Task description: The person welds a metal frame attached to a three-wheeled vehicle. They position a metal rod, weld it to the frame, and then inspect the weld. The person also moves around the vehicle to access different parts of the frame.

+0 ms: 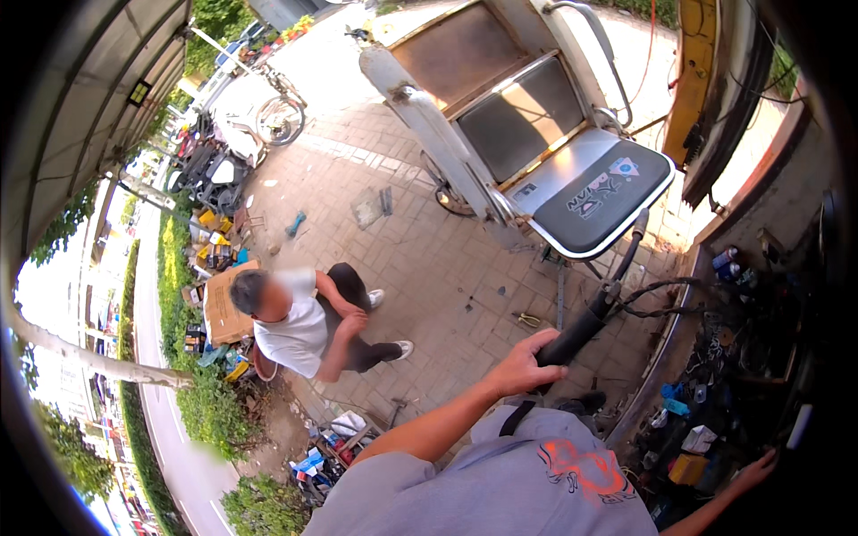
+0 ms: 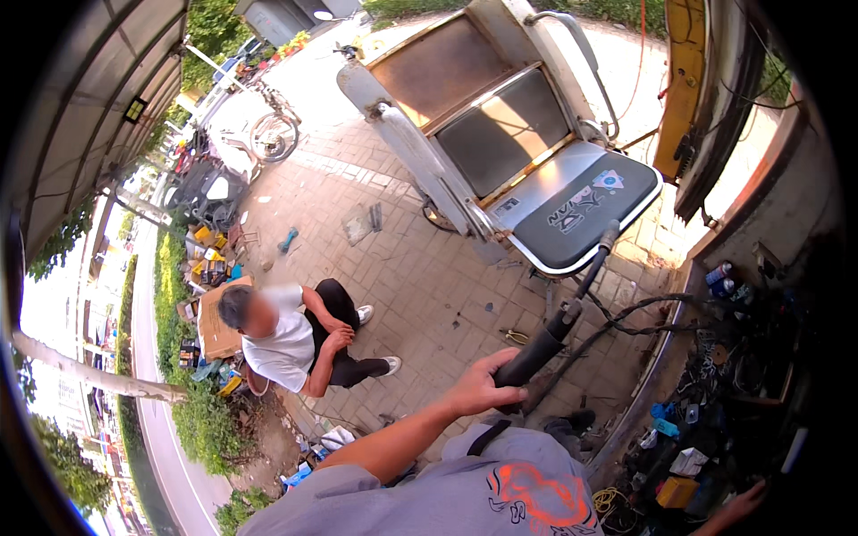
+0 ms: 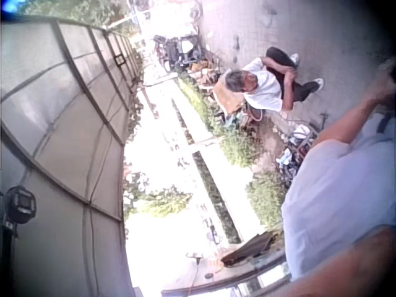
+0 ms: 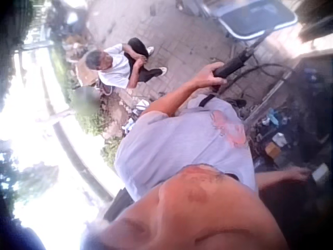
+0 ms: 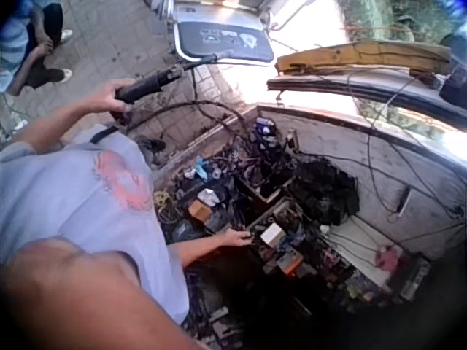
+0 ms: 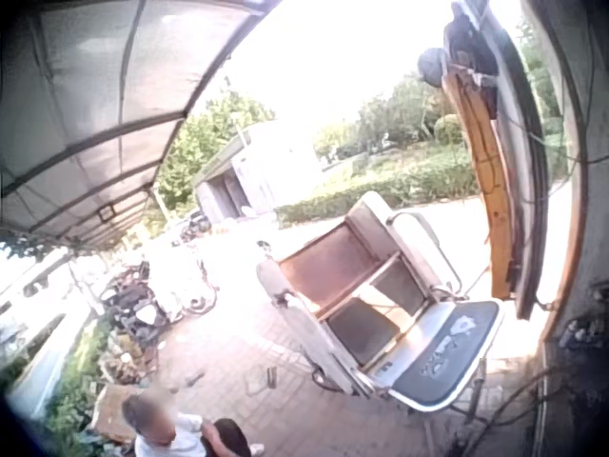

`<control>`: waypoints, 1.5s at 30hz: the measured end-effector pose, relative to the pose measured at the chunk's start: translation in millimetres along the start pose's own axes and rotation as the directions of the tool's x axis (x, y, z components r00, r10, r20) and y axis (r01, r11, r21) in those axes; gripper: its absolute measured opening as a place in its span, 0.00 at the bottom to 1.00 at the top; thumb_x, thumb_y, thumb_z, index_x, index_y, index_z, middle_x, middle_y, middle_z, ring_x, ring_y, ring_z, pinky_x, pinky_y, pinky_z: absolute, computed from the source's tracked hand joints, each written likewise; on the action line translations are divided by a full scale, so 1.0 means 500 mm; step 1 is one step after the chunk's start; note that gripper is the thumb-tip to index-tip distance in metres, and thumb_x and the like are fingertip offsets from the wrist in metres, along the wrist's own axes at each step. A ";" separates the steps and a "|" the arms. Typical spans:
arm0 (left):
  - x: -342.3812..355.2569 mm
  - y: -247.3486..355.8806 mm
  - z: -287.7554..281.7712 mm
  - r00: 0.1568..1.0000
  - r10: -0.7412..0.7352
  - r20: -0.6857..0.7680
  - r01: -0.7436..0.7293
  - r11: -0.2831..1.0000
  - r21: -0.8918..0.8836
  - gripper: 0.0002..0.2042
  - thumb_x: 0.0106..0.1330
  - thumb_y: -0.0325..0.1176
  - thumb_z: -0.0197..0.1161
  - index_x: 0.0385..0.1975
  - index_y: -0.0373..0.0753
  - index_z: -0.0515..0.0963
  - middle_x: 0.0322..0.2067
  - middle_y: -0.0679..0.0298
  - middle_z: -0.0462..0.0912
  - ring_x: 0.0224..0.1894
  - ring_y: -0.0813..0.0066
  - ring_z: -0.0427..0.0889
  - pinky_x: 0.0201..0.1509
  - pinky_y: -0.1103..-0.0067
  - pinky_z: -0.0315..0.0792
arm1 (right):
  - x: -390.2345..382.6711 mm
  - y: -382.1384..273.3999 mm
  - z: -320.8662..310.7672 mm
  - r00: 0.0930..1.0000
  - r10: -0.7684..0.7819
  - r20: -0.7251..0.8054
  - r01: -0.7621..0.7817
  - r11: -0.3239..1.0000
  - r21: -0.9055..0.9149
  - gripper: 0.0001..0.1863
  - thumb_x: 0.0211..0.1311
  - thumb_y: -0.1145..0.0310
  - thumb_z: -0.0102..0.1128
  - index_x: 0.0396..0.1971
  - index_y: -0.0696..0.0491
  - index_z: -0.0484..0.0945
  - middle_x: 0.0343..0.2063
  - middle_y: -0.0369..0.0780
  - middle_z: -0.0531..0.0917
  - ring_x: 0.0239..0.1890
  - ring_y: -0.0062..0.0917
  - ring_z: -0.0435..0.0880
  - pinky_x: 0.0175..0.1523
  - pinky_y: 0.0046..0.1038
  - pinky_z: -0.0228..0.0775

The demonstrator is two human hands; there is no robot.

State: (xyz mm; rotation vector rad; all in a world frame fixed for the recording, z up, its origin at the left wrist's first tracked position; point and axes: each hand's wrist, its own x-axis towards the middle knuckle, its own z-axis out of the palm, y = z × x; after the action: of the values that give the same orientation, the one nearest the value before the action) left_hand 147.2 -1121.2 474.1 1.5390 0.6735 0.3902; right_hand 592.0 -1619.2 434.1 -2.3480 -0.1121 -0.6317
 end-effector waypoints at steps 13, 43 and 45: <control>-0.018 -0.097 -0.082 0.966 -0.086 -0.245 -0.011 0.928 -0.373 0.17 0.49 0.32 0.65 0.39 0.33 0.73 0.34 0.59 0.76 0.35 0.69 0.79 0.42 0.75 0.73 | -0.299 -0.957 0.079 0.756 -0.655 -0.020 -0.099 -0.145 0.985 0.17 0.70 0.60 0.49 0.48 0.54 0.61 0.38 0.44 0.69 0.41 0.28 0.74 0.53 0.43 0.69; -0.062 -0.084 -0.161 0.970 -0.146 -0.194 0.047 0.896 -0.442 0.17 0.49 0.29 0.67 0.40 0.33 0.75 0.36 0.59 0.79 0.39 0.70 0.79 0.45 0.74 0.73 | -0.406 -1.131 -0.130 0.885 -0.464 0.041 -0.322 -0.547 0.772 0.16 0.62 0.60 0.63 0.41 0.55 0.75 0.35 0.46 0.77 0.37 0.38 0.77 0.46 0.52 0.71; -0.058 -0.079 -0.155 0.975 -0.109 -0.192 0.011 0.894 -0.449 0.17 0.49 0.30 0.68 0.40 0.33 0.75 0.37 0.59 0.79 0.39 0.70 0.79 0.45 0.74 0.73 | -0.399 -1.111 -0.130 0.876 -0.481 0.040 -0.332 -0.540 0.773 0.16 0.62 0.60 0.63 0.42 0.56 0.75 0.35 0.46 0.77 0.37 0.38 0.78 0.46 0.51 0.71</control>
State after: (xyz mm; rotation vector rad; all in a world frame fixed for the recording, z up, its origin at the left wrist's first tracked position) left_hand 69.9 -1080.1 447.2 1.0441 0.7360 0.6227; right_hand 252.9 -1223.2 718.6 -0.2678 -0.8101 0.2389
